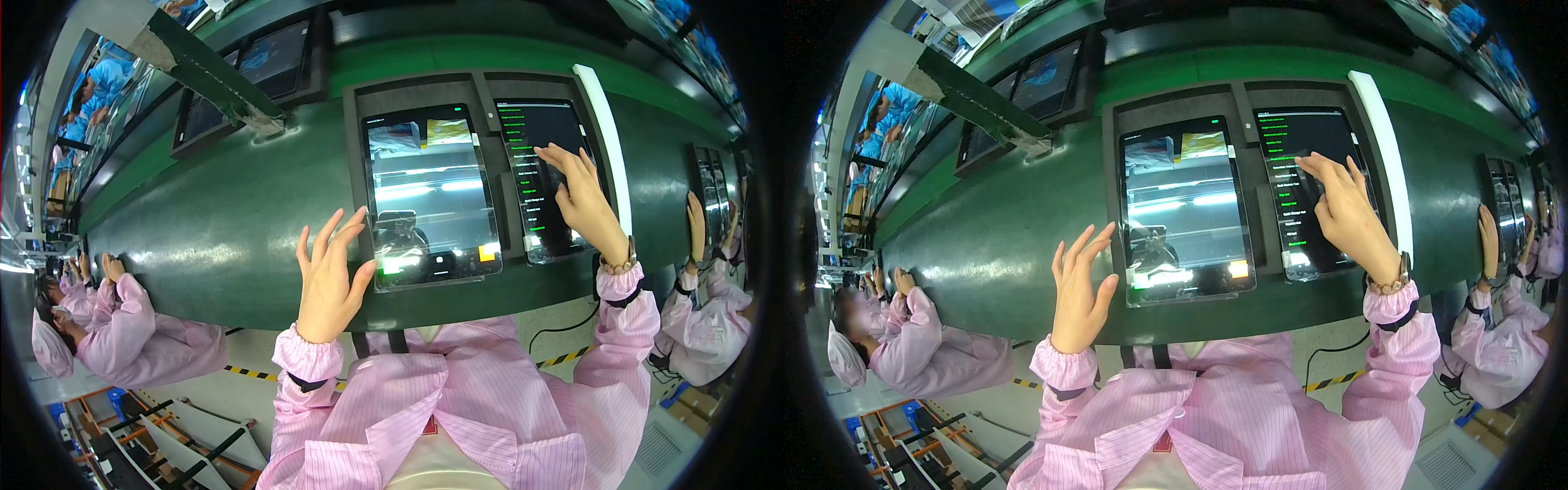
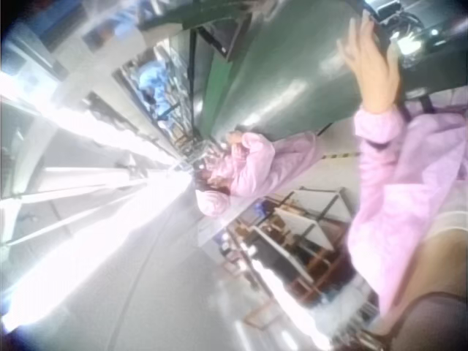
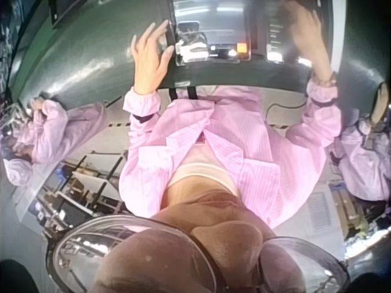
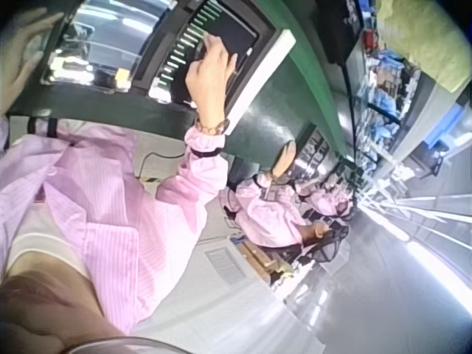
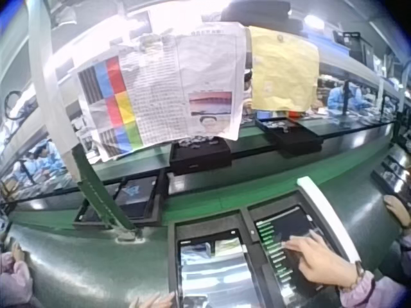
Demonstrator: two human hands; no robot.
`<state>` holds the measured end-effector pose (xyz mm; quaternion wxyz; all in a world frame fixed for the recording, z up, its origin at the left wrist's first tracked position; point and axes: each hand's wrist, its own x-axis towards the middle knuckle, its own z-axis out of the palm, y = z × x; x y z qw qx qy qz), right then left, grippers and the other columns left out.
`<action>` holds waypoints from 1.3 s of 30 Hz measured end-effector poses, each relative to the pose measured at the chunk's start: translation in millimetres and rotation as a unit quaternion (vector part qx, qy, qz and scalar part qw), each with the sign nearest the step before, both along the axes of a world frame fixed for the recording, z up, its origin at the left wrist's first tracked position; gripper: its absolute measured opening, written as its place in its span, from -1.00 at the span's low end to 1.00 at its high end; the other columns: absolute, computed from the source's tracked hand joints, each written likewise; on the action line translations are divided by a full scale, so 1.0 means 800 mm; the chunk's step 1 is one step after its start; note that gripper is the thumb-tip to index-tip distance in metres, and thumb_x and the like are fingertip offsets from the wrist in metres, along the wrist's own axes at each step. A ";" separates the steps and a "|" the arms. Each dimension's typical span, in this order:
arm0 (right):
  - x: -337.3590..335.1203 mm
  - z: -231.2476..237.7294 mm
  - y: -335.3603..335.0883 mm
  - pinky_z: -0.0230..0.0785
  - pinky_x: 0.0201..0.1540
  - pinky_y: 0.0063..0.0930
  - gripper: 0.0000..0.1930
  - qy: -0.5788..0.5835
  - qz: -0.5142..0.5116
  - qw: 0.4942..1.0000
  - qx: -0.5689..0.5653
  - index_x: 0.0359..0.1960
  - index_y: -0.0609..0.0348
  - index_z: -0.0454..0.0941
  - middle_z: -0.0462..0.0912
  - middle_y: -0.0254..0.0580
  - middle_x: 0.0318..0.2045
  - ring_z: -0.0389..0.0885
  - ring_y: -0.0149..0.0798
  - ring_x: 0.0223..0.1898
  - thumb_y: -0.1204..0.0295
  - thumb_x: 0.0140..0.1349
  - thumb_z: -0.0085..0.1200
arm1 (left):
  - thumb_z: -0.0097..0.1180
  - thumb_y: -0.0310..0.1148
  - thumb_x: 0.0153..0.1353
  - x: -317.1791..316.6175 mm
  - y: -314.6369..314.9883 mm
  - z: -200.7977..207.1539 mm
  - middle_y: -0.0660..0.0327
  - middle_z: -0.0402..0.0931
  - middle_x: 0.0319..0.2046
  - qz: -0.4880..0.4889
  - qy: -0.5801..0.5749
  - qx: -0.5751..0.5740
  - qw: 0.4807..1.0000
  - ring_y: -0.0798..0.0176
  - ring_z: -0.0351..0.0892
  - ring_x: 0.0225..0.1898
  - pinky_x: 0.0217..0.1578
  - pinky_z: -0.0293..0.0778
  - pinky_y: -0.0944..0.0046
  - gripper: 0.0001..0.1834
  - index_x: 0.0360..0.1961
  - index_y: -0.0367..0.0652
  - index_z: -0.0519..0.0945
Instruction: Testing multiple tablet functions including the camera, screen, and sensors on a factory assembly line.
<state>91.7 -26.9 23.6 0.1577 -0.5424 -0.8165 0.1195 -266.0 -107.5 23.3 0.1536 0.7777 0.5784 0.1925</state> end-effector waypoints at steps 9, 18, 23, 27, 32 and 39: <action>-0.004 0.001 -0.010 -0.17 0.34 -0.02 -0.52 -0.018 0.022 1.000 -0.003 0.09 0.19 0.30 0.47 -0.17 0.04 0.32 -0.13 0.17 0.70 0.07 -0.23 | 0.05 -0.28 0.19 0.002 0.000 0.002 0.31 0.28 0.21 -0.002 -0.001 -0.004 1.000 0.09 0.12 0.29 0.25 -0.21 -0.18 -0.57 0.05 -0.18 0.30; 0.126 -0.030 -0.096 0.22 0.14 -0.20 -0.46 -0.247 -0.261 0.928 0.092 0.22 0.06 0.25 0.31 0.01 0.18 0.32 0.02 0.15 0.66 0.14 -0.16 | -0.04 -0.44 0.21 -0.001 -0.003 0.000 0.19 0.30 0.20 0.014 -0.055 -0.023 0.998 0.08 0.16 0.28 0.29 -0.17 -0.05 -0.58 0.10 -0.17 0.27; 0.141 -0.065 -0.140 0.25 0.12 -0.22 -0.42 -0.104 -0.304 0.947 -0.015 0.31 -0.16 0.15 0.27 0.00 0.20 0.30 0.02 0.17 0.45 0.24 -0.04 | 0.03 -0.42 0.18 0.010 0.004 0.001 0.23 0.30 0.20 -0.004 -0.091 -0.012 0.996 0.08 0.20 0.24 0.25 -0.07 -0.05 -0.60 0.05 -0.18 0.29; 0.133 -0.050 -0.135 0.28 0.08 -0.20 -0.47 -0.124 -0.343 0.931 -0.007 0.24 -0.08 0.24 0.36 -0.01 0.05 0.34 0.02 0.13 0.42 0.20 0.00 | 0.05 -0.43 0.16 0.015 0.005 0.003 0.19 0.30 0.20 -0.016 -0.077 0.002 0.997 0.07 0.21 0.23 0.22 -0.01 -0.04 -0.58 0.05 -0.21 0.29; 0.083 -0.012 -0.110 0.33 -0.05 -0.17 -0.49 -0.010 -0.476 0.876 0.072 0.19 0.02 0.29 0.38 0.01 -0.10 0.43 0.07 -0.05 0.39 0.14 -0.03 | 0.01 -0.53 0.15 0.015 -0.008 -0.008 0.04 0.21 0.23 0.040 -0.135 0.003 0.990 0.00 0.14 0.27 0.25 0.01 0.05 -0.53 0.11 -0.22 0.24; -0.069 -0.001 -0.118 0.27 -0.22 -0.31 -0.29 0.091 -0.224 0.963 0.119 0.23 0.06 0.30 0.32 -0.05 -0.35 0.35 -0.08 -0.33 0.35 -0.11 0.05 | 0.03 -0.50 0.17 0.029 -0.024 -0.043 0.02 -0.03 0.32 0.125 -0.245 -0.045 0.960 0.03 -0.03 0.34 0.25 0.02 0.02 -0.36 0.24 -0.20 0.06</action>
